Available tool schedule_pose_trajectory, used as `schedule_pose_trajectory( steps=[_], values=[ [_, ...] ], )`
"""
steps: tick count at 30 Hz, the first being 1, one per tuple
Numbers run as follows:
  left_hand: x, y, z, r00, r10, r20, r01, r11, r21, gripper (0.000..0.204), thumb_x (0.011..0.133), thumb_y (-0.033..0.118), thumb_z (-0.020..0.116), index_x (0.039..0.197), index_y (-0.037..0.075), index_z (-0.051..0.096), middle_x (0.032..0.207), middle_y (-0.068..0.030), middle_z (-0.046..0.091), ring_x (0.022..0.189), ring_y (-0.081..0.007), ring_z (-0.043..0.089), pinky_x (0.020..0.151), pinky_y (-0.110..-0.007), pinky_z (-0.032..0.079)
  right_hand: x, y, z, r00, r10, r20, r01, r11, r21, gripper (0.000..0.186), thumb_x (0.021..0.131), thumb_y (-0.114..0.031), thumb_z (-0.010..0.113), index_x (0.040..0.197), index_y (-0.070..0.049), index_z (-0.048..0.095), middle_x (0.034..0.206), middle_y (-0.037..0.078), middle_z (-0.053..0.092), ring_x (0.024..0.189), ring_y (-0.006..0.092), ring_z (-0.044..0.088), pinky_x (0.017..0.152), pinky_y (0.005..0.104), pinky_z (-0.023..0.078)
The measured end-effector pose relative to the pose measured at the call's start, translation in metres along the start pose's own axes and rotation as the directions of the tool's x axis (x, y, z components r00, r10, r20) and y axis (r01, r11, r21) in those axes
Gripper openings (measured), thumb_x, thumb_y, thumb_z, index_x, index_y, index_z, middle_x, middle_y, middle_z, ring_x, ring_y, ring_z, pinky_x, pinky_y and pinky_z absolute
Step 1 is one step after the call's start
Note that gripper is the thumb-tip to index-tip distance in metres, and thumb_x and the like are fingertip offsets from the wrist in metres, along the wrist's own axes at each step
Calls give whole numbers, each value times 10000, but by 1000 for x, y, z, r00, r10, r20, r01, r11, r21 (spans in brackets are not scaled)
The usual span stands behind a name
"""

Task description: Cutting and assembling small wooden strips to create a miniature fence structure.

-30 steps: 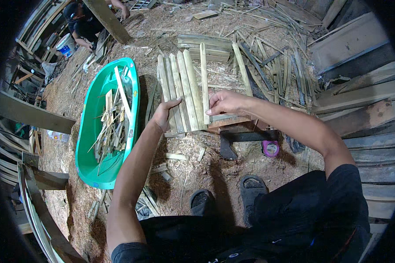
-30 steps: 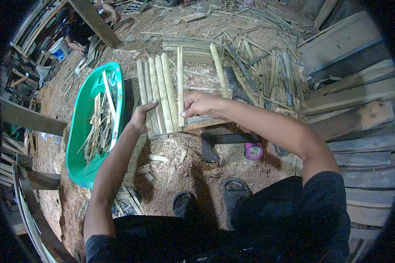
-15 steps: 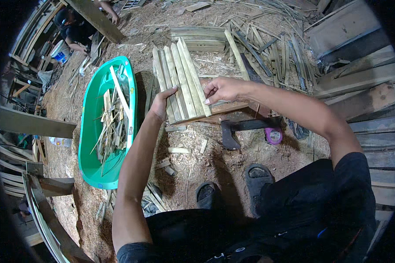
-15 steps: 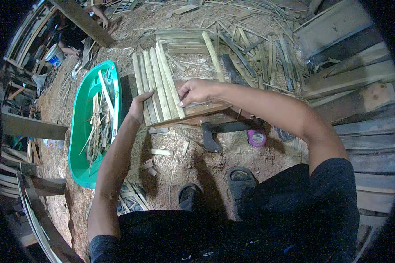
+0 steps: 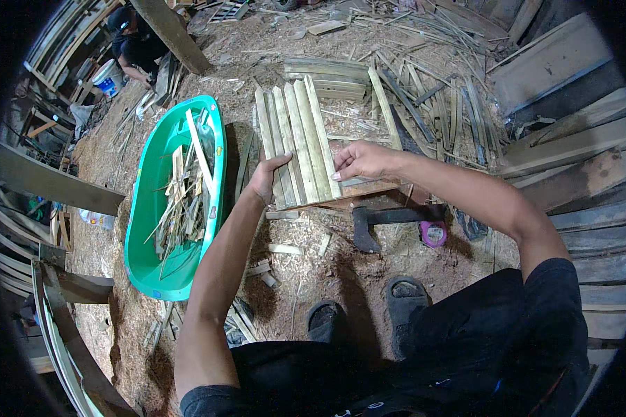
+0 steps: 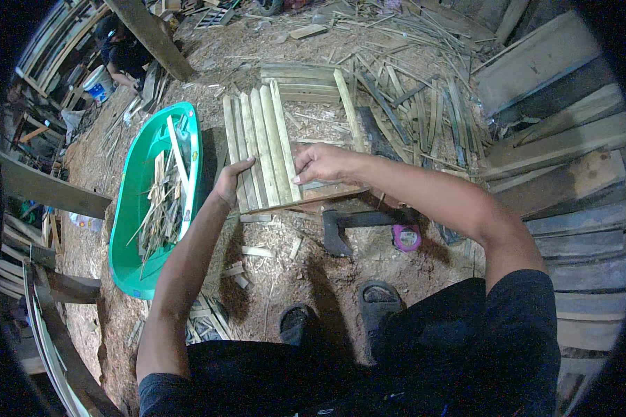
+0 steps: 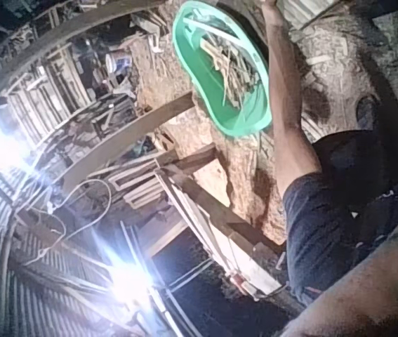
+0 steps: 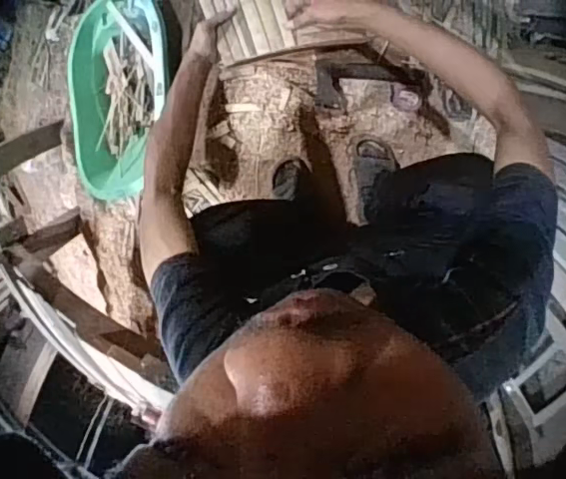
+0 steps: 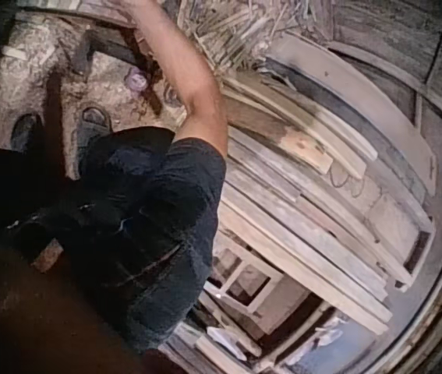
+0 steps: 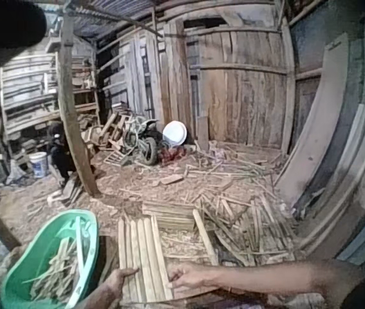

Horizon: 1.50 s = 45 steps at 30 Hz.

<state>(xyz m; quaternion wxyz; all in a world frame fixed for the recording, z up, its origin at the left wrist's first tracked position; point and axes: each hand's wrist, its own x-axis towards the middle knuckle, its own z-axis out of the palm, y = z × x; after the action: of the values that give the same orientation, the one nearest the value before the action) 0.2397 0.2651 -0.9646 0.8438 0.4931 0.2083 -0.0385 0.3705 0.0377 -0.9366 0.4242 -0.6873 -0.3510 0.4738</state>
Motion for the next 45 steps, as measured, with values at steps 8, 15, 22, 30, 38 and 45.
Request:
schedule_pose_trajectory(
  steps=[8,15,22,30,38,45],
  values=[
    [3,-4,-3,1000,-11,3,11,1000,-3,552,927,240,575,1341,-100,441,1196,-249,630,1060,-319,667,958,-425,540,-4,-2,0,1000,22,-18,-22,1000,-2,257,815,-190,800,1002,-25,739,993,91,704,966,193,630,891,317,467],
    [5,-3,-6,1000,-12,-2,12,1000,-22,541,922,234,580,1333,-93,453,1192,-243,635,1049,-317,672,962,-428,536,-2,-3,0,998,37,-42,-41,994,-98,283,807,-226,809,985,-18,737,974,90,703,940,193,621,866,325,458],
    [1,-1,-2,999,-28,-18,27,1000,-13,560,903,258,607,1325,-84,472,1185,-239,641,1047,-315,671,965,-420,533,-2,-1,1,999,31,-22,-31,999,-32,248,812,-229,800,948,-30,741,927,68,703,912,175,617,843,322,452],
    [10,-6,-11,999,37,0,-37,999,19,542,914,255,587,1323,-82,477,1168,-228,650,1036,-308,674,967,-407,528,-1,2,0,1000,0,-1,0,1000,-9,228,815,-223,798,936,-37,746,924,58,707,912,161,626,864,307,454],
    [0,1,0,1000,9,-30,-8,999,38,538,923,260,574,1325,-82,474,1178,-226,644,1028,-301,676,958,-408,532,-8,-11,1,1000,17,-19,-18,999,-31,241,810,-227,805,938,-32,750,940,69,712,923,169,631,870,314,460],
    [6,-3,-5,999,-31,-26,31,999,-17,537,912,256,589,1315,-82,484,1169,-229,651,1032,-307,678,949,-414,538,-5,-5,0,999,32,6,-32,999,-16,237,807,-186,816,962,-26,734,910,29,697,874,110,621,823,263,476]
  ],
)
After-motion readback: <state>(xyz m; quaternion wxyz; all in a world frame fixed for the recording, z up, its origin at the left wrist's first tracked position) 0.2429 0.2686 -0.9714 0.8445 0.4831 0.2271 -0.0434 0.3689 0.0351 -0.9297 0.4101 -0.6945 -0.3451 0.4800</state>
